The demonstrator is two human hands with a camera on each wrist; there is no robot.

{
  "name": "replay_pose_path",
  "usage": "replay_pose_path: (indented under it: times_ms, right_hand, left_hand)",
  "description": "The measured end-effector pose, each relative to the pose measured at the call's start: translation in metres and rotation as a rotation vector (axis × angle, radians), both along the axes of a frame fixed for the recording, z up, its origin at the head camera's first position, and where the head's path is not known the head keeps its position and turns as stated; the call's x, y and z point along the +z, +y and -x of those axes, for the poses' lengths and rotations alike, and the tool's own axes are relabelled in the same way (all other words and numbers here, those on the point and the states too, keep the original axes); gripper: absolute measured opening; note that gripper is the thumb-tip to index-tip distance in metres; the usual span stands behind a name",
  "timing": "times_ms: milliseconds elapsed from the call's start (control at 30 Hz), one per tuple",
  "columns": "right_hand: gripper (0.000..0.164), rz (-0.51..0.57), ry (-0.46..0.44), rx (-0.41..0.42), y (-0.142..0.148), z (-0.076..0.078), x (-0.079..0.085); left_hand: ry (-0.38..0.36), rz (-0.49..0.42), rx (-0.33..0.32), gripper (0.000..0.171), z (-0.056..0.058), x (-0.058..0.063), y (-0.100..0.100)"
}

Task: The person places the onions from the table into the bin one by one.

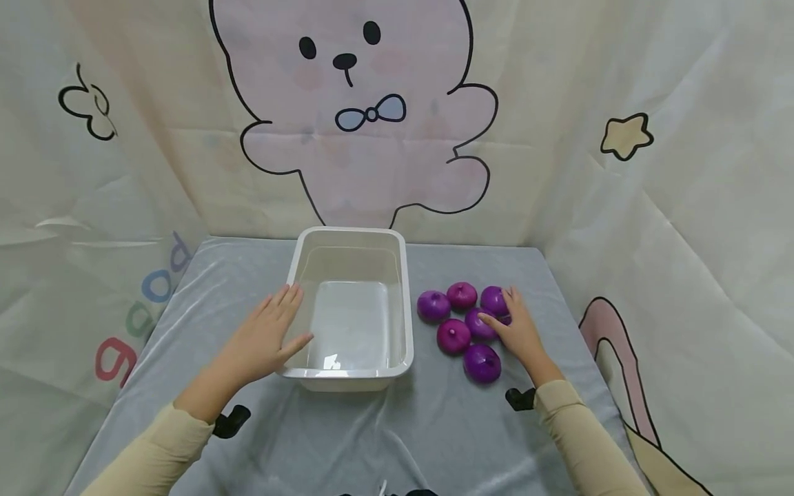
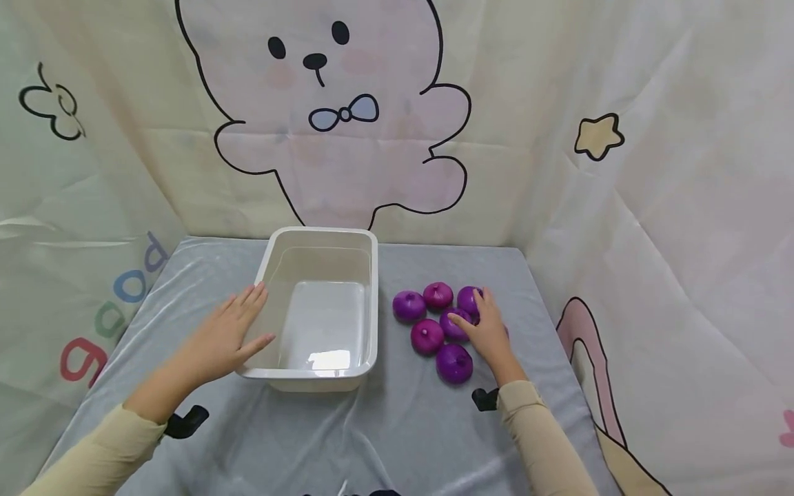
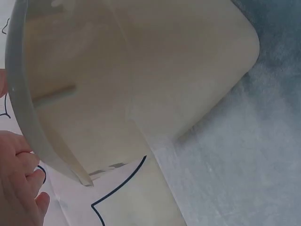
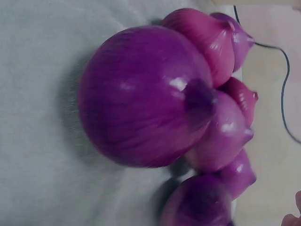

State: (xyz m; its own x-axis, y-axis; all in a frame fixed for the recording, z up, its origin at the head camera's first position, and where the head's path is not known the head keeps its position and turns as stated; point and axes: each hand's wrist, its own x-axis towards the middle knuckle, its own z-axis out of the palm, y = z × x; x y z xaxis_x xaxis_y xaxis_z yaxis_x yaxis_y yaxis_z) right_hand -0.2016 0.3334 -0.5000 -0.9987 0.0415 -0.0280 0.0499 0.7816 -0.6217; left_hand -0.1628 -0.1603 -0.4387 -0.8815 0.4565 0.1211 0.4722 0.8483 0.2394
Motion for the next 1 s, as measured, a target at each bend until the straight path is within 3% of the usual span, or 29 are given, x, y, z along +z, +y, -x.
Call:
replay_pose_path:
  times_ms: [300, 633, 1000]
  right_hand:
    - [0.097, 0.062, -0.093, -0.104, 0.015, -0.01, -0.015]
    - [0.102, 0.161, -0.135, -0.238, 0.034, -0.022, -0.041]
    - [0.1, 0.206, -0.136, -0.302, 0.037, -0.025, -0.061]
  left_hand:
    - [-0.003, 0.006, 0.005, 0.083, -0.015, -0.004, 0.001]
    - [0.019, 0.031, -0.019, 0.08, -0.014, -0.009, 0.004]
    - [-0.008, 0.006, -0.029, 0.074, -0.019, -0.019, 0.001]
